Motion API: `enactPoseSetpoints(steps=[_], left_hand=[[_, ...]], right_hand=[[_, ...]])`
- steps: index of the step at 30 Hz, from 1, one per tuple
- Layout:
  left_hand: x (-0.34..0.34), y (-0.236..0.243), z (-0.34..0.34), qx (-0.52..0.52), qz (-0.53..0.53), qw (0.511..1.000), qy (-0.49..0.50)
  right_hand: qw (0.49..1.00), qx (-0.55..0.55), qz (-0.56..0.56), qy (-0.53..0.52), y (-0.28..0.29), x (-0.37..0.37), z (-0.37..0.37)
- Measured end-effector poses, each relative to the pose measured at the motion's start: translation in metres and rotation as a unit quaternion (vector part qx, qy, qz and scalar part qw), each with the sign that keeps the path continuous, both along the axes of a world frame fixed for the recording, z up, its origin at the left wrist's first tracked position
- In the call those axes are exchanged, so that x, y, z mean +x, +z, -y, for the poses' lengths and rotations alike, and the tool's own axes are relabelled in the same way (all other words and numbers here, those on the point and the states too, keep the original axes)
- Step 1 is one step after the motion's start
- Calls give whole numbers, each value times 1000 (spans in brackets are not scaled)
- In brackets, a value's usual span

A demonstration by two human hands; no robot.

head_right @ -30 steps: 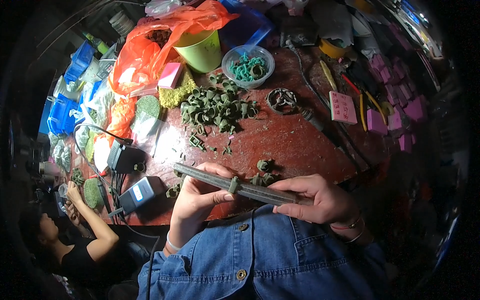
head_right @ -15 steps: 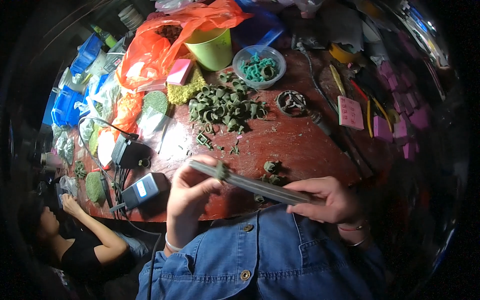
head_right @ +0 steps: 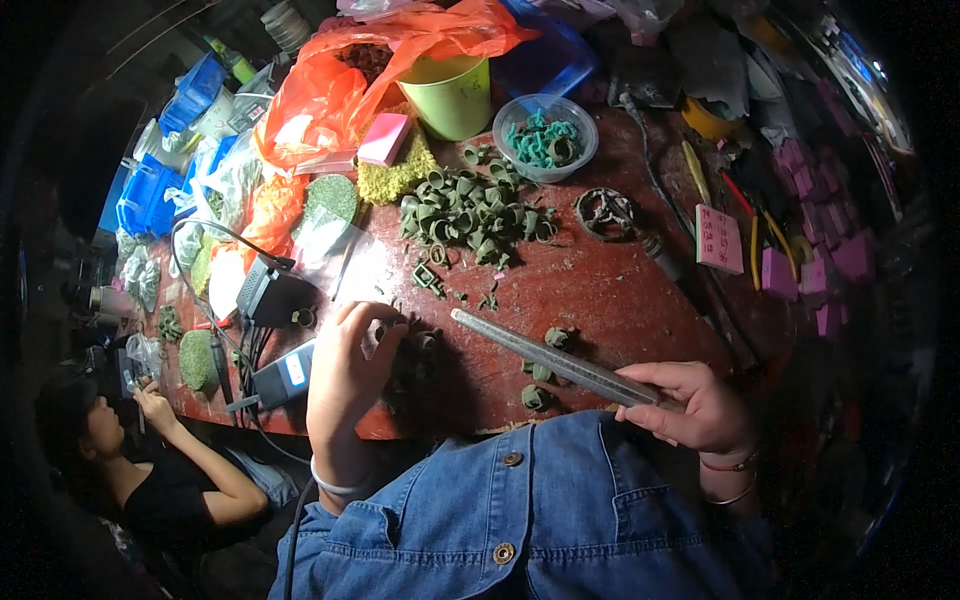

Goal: The recorder is using a metal file to polish green jewelry rings that are held on a metal ring mandrel.

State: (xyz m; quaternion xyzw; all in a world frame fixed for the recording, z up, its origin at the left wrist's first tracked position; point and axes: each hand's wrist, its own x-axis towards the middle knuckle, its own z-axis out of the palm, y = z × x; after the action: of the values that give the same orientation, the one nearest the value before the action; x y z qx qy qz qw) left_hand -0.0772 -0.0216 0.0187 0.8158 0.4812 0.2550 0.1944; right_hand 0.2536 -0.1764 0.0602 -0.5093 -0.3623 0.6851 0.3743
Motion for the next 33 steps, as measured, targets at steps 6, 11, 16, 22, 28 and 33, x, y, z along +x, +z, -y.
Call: enactPoseSetpoints(steps=[6,11,16,22,28,33], left_hand=[[20,14,-8,-41,62,997,24],[49,13,-33,15,76,997,-16],[60,14,-51,38,-41,996,-70],[60,4,-55,40,-57,995,-67],[61,8,-56,58,-31,997,-42],[66,5,-60,84,-55,993,-62]], right_hand=[[1000,3,1,-2,-1,2,-2],[1000,-5,-4,-22,0,3,-2],[1000,1,0,-28,-2,3,1],[999,-2,-2,-33,-5,4,-1],[1000,-2,-8,-29,-5,2,-2],[1000,-2,-15,-26,-10,2,-2]])
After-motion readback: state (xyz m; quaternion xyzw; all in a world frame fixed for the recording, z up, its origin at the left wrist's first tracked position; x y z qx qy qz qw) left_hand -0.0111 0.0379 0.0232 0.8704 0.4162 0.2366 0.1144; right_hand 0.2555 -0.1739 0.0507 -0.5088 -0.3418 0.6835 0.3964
